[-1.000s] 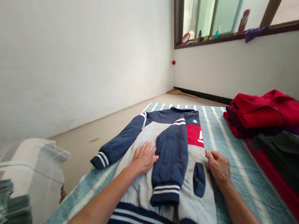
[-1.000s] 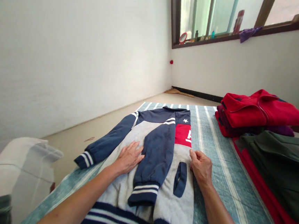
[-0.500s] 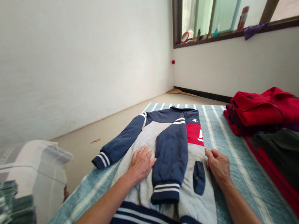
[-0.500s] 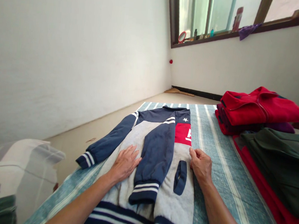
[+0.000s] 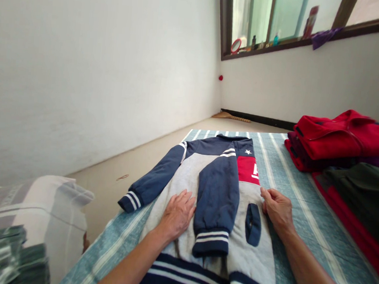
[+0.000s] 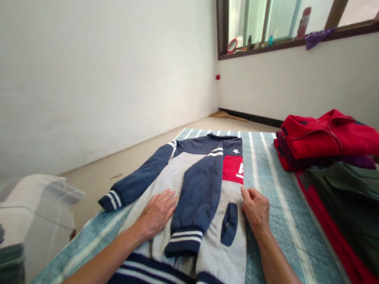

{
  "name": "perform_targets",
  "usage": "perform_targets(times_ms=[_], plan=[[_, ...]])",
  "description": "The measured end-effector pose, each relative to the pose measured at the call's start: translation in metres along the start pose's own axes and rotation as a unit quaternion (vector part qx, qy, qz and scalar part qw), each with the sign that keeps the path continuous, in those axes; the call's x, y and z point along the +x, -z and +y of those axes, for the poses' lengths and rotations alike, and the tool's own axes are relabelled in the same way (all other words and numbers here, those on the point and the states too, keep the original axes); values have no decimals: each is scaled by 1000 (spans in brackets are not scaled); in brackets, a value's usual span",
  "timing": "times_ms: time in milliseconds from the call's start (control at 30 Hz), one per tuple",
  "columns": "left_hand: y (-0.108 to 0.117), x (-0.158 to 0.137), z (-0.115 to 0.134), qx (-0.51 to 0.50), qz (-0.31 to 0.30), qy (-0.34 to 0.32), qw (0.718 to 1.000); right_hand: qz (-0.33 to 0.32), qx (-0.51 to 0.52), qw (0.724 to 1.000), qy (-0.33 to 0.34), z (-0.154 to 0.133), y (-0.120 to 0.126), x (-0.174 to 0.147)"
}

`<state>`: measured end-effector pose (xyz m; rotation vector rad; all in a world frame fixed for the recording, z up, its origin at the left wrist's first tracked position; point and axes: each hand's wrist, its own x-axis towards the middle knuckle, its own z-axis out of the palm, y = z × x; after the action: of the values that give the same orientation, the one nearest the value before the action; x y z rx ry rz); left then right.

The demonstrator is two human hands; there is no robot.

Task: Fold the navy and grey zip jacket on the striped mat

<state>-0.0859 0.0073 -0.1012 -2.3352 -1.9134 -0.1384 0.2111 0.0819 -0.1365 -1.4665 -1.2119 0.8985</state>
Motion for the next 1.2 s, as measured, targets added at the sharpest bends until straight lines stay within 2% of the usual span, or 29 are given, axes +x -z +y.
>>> perform_targets(times_ms=[267, 667, 867, 1200], plan=[[8, -8, 4, -12, 2, -18, 1000, 1, 0, 1000, 0, -3, 1, -2], [18, -20, 15, 25, -11, -32, 999, -1, -1, 1000, -3, 2, 1, 1], [11, -22, 11, 17, 5, 15, 1000, 1, -6, 1000, -6, 2, 0, 1], [0, -21, 2, 9, 14, 32, 999, 4, 5, 1000, -4, -2, 1, 0]])
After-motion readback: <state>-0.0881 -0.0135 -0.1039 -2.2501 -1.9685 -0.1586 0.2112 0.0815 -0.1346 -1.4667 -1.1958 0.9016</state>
